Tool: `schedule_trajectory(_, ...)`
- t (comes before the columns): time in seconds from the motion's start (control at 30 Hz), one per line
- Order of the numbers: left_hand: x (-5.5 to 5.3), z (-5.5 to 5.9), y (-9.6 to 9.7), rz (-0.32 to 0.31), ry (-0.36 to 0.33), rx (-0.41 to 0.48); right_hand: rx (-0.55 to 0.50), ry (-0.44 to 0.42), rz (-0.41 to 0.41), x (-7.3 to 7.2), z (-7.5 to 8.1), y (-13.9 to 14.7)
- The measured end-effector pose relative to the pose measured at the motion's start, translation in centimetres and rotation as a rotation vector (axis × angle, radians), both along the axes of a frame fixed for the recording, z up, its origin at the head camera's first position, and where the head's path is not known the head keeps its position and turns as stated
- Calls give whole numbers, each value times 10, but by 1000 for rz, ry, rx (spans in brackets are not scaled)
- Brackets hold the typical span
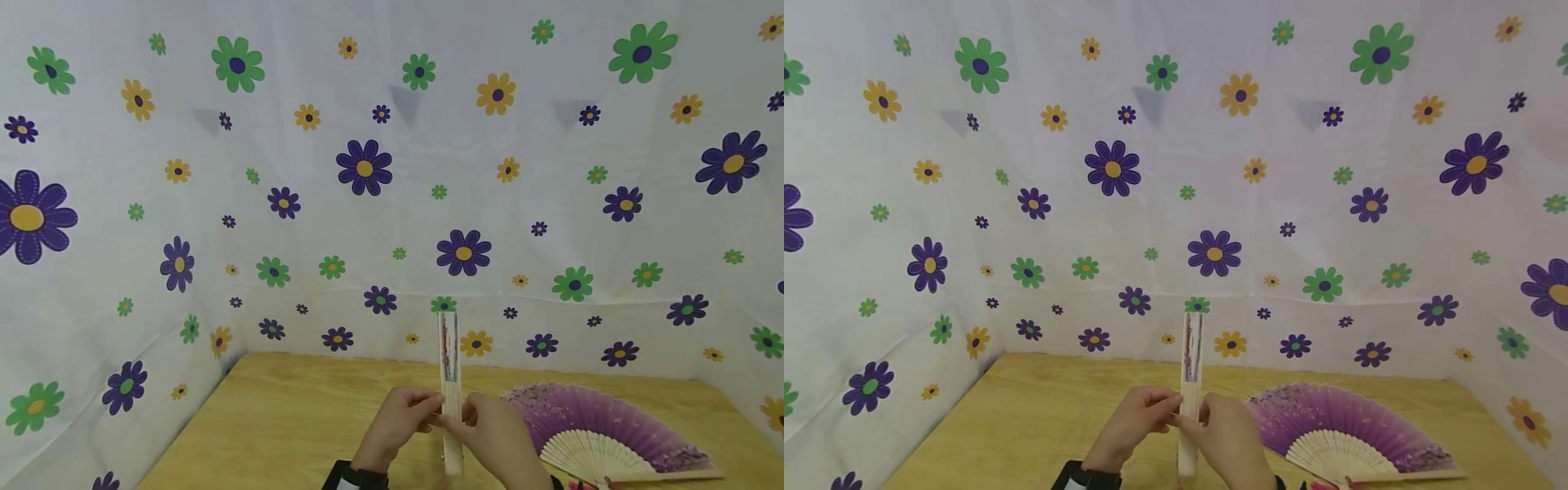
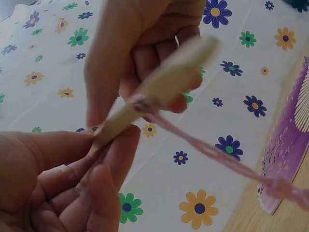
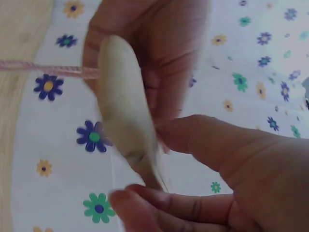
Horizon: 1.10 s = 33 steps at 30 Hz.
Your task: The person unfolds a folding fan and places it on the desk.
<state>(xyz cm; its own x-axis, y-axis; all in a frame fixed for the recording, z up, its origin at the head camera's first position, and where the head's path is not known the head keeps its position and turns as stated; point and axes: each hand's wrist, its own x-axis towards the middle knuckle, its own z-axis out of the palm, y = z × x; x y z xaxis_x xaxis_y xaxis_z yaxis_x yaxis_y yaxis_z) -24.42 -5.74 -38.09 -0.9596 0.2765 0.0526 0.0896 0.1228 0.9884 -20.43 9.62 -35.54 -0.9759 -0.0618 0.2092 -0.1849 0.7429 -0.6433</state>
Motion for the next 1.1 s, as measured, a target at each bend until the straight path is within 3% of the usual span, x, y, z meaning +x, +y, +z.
schedule_trajectory(0.1, -2, -1, -1, -39, -8, 55, -160, -34, 89, 0, 1, 9)
schedule_trajectory(0.23, 0, -5, 1, -110, -5, 88, -288, -66, 121, -1, -2, 15)
schedule_trajectory(0.57, 3, -8, 9, -85, 18, 40, -223, -85, 12, -4, -4, 12)
schedule_trajectory(0.87, 2, -8, 13, -24, 11, 35, -250, -69, -13, -4, -2, 10)
schedule_trajectory(1.1, 6, -6, 15, 36, 55, -46, -268, -57, -25, -3, -3, 7)
